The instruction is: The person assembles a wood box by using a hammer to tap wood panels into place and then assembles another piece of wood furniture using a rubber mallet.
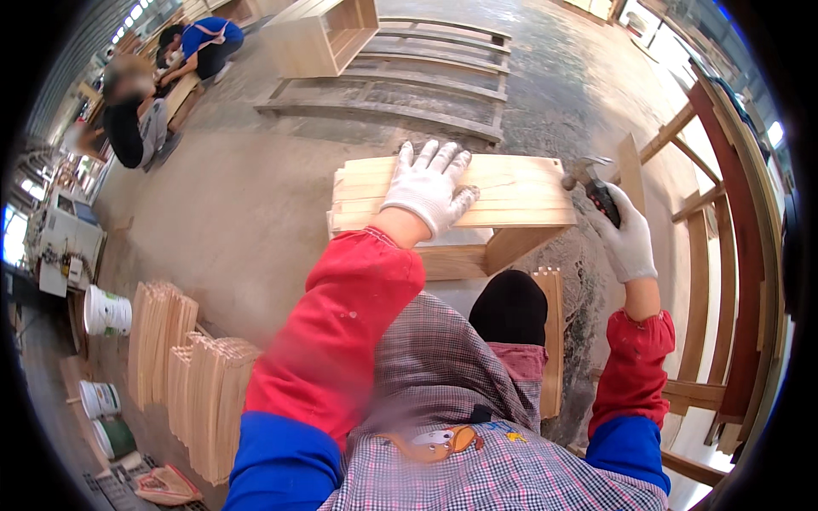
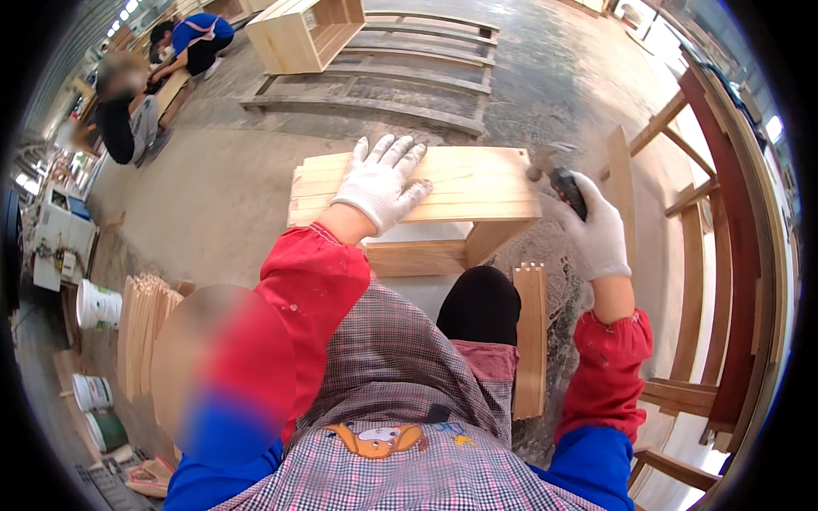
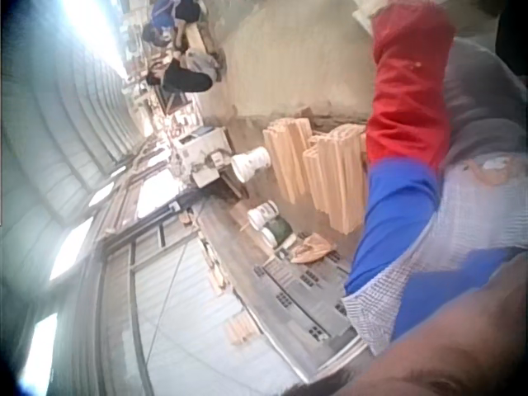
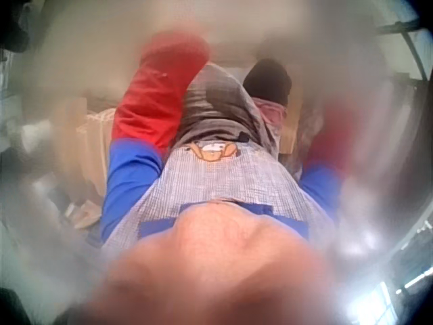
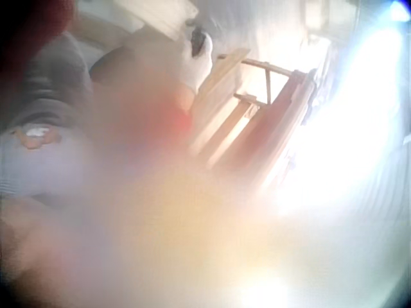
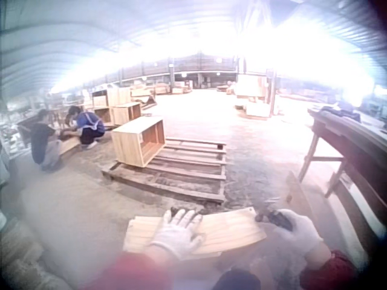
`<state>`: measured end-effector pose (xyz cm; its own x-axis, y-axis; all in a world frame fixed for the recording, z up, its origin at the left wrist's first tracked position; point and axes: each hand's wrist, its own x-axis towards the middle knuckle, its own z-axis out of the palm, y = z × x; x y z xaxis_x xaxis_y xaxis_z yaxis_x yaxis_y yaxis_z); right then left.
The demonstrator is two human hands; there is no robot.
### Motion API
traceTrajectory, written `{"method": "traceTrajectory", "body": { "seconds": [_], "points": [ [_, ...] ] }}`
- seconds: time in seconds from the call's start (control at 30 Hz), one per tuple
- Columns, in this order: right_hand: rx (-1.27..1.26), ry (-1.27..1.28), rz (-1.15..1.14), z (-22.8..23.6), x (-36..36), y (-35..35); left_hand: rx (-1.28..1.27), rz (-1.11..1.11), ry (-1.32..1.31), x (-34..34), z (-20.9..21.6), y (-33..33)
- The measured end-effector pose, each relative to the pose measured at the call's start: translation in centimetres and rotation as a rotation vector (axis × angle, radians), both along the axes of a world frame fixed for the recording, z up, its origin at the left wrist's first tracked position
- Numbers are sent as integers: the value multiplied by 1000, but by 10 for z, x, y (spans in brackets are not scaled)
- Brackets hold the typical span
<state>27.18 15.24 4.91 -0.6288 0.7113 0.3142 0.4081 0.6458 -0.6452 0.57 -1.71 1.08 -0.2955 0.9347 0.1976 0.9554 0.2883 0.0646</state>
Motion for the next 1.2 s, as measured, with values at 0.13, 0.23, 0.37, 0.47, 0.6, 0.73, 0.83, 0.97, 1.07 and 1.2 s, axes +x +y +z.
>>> {"method": "traceTrajectory", "body": {
  "seconds": [0.13, 0.23, 0.37, 0.47, 0.6, 0.73, 0.83, 0.97, 1.07, 1.2],
  "points": [
    [-20, -22, -43, 6, -10, -17, -118, 177, 83, -30, 5, -41],
    [-88, 38, -28, 3, -11, -18, -115, 358, -132, -67, 6, -74],
    [-68, 16, -46, 2, -12, -15, 399, 150, -1363, -99, -29, -104],
    [-73, 29, -41, -4, -10, -9, 666, 198, -1441, -100, -48, -95],
    [-121, 56, -45, -6, -9, -13, 795, 358, -1484, -99, -48, -82],
    [-34, 22, -56, -6, -11, -14, 823, 396, -1421, -104, -52, -76],
    [-79, 8, -115, -3, -20, -21, 910, 371, -1484, -104, -61, -78],
    [-148, 132, 20, 0, -43, -64, 937, 274, -1650, -104, -70, -78],
    [-331, 92, 257, 2, -74, -116, 884, 296, -1719, -103, -68, -85],
    [-279, 127, 491, 26, -113, -173, 899, 261, -1583, -95, -61, -82]
  ]
}}
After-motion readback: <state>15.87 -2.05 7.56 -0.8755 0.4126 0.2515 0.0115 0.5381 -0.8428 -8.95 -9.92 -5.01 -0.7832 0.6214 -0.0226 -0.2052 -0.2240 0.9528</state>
